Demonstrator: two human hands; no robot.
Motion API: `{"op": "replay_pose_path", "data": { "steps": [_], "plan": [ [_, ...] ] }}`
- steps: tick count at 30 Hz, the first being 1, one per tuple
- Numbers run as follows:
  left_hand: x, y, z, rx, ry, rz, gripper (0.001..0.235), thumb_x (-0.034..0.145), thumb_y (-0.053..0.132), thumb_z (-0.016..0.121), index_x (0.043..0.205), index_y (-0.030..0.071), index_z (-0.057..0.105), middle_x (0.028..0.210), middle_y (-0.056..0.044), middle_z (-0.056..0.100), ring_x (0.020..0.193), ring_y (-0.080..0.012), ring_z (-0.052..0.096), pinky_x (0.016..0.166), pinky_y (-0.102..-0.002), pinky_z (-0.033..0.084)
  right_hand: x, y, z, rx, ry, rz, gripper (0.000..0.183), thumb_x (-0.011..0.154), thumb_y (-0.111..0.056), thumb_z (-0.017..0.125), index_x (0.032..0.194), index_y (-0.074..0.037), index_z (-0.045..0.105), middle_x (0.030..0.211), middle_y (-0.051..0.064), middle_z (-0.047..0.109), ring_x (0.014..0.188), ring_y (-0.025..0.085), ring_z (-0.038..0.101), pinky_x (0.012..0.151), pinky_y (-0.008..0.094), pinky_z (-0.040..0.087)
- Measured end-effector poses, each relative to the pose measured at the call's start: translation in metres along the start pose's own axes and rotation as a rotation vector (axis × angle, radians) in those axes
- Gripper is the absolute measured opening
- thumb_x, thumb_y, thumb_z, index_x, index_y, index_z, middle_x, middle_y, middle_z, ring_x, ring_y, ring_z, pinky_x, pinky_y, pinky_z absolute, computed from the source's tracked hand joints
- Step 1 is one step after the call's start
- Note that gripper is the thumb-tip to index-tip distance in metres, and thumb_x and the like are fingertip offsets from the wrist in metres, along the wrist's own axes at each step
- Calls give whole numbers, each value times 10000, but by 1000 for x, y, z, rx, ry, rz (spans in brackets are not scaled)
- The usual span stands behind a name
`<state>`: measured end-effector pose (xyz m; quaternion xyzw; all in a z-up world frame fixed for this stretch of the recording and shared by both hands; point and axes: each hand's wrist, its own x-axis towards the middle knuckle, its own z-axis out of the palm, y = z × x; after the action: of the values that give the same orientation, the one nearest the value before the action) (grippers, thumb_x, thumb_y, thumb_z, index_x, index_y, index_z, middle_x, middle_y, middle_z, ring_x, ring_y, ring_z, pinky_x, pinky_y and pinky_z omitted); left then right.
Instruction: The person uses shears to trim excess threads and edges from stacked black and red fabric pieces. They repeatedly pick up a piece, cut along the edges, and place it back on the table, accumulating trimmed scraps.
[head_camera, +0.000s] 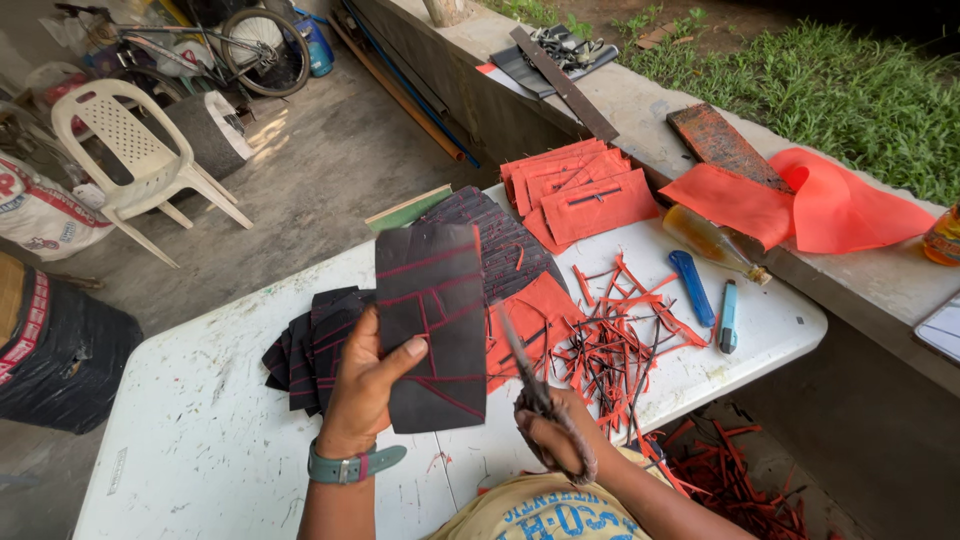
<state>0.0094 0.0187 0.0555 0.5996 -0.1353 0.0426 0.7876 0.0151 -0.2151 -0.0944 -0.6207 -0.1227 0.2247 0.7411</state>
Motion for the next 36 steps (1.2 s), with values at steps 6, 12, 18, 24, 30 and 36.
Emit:
{"op": "replay_pose_path", "data": {
  "steps": [6,12,18,24,30,36],
  "plan": [
    [-16,-30,23,-47,97,49,520,968,32,613,1466,35,466,1387,-104,610,1258,-180,568,1115,-360,432,21,2,-9,-149,-147,-226,401,910,-310,616,1129,23,568,941,170,559,876,219,518,774,377,470],
    [-21,-54,48,42,204,182,505,968,28,603,1450,40,452,1387,-96,603,1250,-166,574,1089,-352,447,24,-31,0,-118,-141,-444,654,977,-365,516,1528,-44,371,1532,154,493,1394,243,488,1129,366,386],
    [-28,-68,45,75,189,127,454,999,56,611,1431,17,476,1339,-115,622,1196,-170,596,1047,-349,481,25,-45,-1,-155,-125,-547,617,1039,-378,478,1539,-29,386,1545,182,503,1409,274,495,1146,386,393],
    [-31,-66,42,105,173,80,482,981,82,612,1438,39,466,1338,-98,622,1203,-153,601,1049,-335,494,28,-32,-3,-121,-50,-409,453,993,-329,573,1297,6,596,1157,106,724,1040,137,624,895,310,533],
    [-30,-63,40,74,139,74,493,983,73,613,1449,33,458,1360,-99,604,1201,-137,594,1048,-323,492,34,-17,-9,-138,-7,-418,302,973,-285,608,1083,-9,660,872,26,690,800,60,589,680,261,511],
    [-31,-65,38,85,130,53,489,992,74,637,1446,9,469,1349,-123,608,1177,-148,595,1036,-339,503,30,-11,-5,-78,92,-80,297,961,-248,660,998,47,646,743,127,647,615,193,589,551,348,455]
  ]
}}
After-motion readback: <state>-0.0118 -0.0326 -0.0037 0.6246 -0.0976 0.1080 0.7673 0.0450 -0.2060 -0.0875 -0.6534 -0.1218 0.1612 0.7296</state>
